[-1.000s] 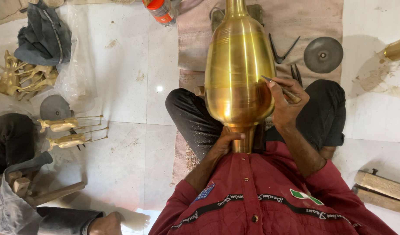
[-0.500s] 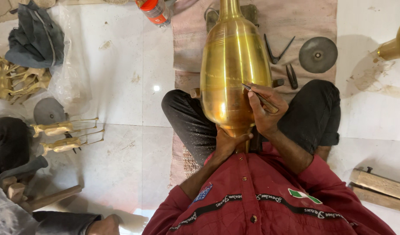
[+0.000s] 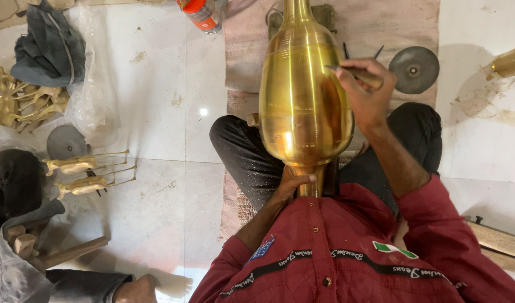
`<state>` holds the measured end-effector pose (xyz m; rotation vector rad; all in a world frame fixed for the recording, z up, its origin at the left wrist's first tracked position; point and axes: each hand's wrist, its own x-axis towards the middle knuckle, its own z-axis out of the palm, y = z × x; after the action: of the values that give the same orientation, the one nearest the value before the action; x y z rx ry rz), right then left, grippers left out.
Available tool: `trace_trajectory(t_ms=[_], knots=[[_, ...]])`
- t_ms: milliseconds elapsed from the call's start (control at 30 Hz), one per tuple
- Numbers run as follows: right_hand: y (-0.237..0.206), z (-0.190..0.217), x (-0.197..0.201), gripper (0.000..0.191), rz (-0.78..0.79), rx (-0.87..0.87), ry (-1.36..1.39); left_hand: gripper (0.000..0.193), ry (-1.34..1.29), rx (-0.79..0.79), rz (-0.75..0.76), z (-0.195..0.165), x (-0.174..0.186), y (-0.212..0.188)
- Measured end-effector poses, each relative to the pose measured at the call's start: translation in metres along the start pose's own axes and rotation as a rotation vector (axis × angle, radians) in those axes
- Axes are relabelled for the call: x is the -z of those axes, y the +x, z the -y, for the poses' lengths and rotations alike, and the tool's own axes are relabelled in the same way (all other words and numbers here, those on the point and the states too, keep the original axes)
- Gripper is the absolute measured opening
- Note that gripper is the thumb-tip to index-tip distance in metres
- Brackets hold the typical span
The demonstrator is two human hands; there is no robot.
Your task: The person sits on the floor holding a large brass vessel between their legs and uses a scribing tool to draw horizontal guide lines around its body. They steady the vessel with one hand while scribing, repositioning it to mark different bands, and briefly use a compass-style divider on the surface.
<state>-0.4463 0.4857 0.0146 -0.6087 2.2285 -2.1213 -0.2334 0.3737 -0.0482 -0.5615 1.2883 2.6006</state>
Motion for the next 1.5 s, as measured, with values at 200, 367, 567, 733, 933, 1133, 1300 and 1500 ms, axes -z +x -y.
trace_trajectory(t_ms=[200,367,567,733,933,1133,1300,1500], knots=[[0.043,0.021,-0.012,0.008,0.162,0.078,0.016,0.079,-0.009,-0.021,0.047,-0.009,-0.005,0.001],[0.06,0.033,-0.019,0.008,0.203,0.036,-0.107,0.079,0.002,0.0,0.074,-0.018,-0.007,0.005],[0.064,0.026,-0.019,0.008,0.192,0.064,-0.094,0.089,-0.065,-0.009,0.067,-0.015,-0.001,0.008],[0.06,0.011,-0.019,0.008,0.189,0.057,-0.091,0.093,-0.07,0.029,0.061,-0.006,0.007,0.011],[0.065,0.006,-0.01,0.007,0.152,0.125,0.017,0.095,-0.006,0.001,0.064,-0.005,0.007,0.013],[0.054,0.02,-0.021,0.01,0.19,0.013,-0.067,0.084,-0.05,0.0,0.049,-0.011,0.0,0.007],[0.059,0.031,-0.026,0.009,0.207,0.059,-0.053,0.079,-0.072,-0.006,0.064,-0.014,-0.001,0.005],[0.055,0.026,-0.029,0.009,0.228,0.012,-0.094,0.078,-0.068,-0.014,0.071,-0.011,0.004,0.005]])
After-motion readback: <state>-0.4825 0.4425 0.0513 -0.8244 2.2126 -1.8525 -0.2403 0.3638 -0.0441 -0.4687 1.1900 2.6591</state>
